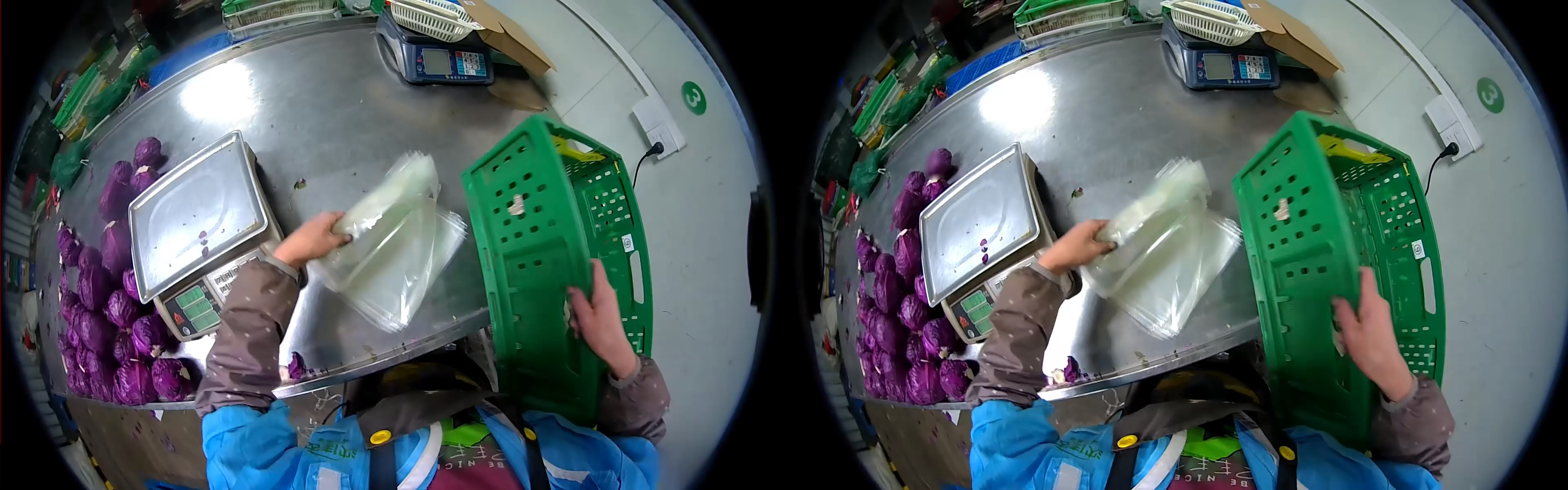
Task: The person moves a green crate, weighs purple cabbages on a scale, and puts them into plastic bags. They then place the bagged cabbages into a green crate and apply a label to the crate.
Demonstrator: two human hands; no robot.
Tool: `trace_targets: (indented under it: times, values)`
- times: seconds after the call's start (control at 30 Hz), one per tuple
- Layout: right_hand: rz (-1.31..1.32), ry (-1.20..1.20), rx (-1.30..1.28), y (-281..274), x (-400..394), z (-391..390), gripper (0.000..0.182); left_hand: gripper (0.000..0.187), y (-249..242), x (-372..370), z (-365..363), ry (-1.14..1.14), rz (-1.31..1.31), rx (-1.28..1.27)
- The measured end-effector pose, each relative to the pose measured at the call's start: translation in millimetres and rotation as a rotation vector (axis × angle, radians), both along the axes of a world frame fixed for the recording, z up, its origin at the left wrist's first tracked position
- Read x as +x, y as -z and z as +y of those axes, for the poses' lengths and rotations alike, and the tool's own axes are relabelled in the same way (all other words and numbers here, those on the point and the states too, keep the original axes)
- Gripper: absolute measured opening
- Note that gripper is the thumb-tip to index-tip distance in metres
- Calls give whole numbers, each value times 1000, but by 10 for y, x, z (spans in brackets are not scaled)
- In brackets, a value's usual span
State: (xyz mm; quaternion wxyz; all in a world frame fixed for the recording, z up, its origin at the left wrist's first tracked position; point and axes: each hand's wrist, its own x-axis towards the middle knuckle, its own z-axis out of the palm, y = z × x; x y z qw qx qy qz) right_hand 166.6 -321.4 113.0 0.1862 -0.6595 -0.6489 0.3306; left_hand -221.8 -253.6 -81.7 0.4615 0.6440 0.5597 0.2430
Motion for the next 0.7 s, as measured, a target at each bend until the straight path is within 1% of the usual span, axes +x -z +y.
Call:
trace_targets:
  times: [0.03, 0.07, 0.1, 0.13, 0.2, 0.23, 0.27, 0.3, 0.33, 0.4, 0.43, 0.47, 0.53, 0.57, 0.6, 0.67, 0.7]
  values:
    - [3, 3, 1, 54, -87, 61, 35, 37, -168, -100, 104, 53, 11, -73]
    - [-61, -37, -16, 100, -178, 127, 35, 37, -326, -196, 198, 104, 23, -148]
    - [-126, -77, -33, 156, -235, 179, 35, 38, -381, -295, 280, 125, 70, -158]
    - [-121, -74, -33, 261, -235, 228, 35, 40, -497, -352, 325, 89, 117, -206]
    - [-300, -240, 220, 459, -212, 304, 37, 40, -511, -477, 427, -8, 220, -173]
    - [-301, -225, 181, 469, -257, 345, 38, 40, -444, -565, 488, -3, 226, -171]
    - [-297, -218, 186, 489, -288, 367, 38, 41, -333, -645, 550, -11, 168, -215]
    - [-361, -220, 203, 515, -316, 398, 37, 41, -234, -715, 607, -20, 107, -261]
    - [-427, -223, 220, 539, -333, 439, 37, 41, -224, -738, 619, -19, 107, -257]
    - [-463, -221, 268, 640, -350, 567, 37, 43, -192, -749, 565, 89, -127, -424]
    - [-496, -221, 313, 692, -361, 644, 36, 46, -139, -729, 532, 143, -204, -432]
    - [-492, -220, 312, 729, -355, 727, 36, 47, -106, -691, 477, 125, -213, -449]
    - [-488, -262, 415, 779, -324, 883, 36, 48, -92, -570, 404, 195, -231, -439]
    - [-444, -274, 356, 765, -337, 946, 36, 49, -106, -486, 373, 195, -261, -490]
    - [-444, -274, 354, 772, -331, 966, 36, 51, -78, -407, 336, 227, -278, -491]
    - [-361, -299, 327, 797, -305, 1017, 35, 52, -152, -230, 263, 218, -253, -550]
    - [-364, -305, 324, 796, -301, 1029, 35, 52, 10, -208, 270, 237, -262, -564]
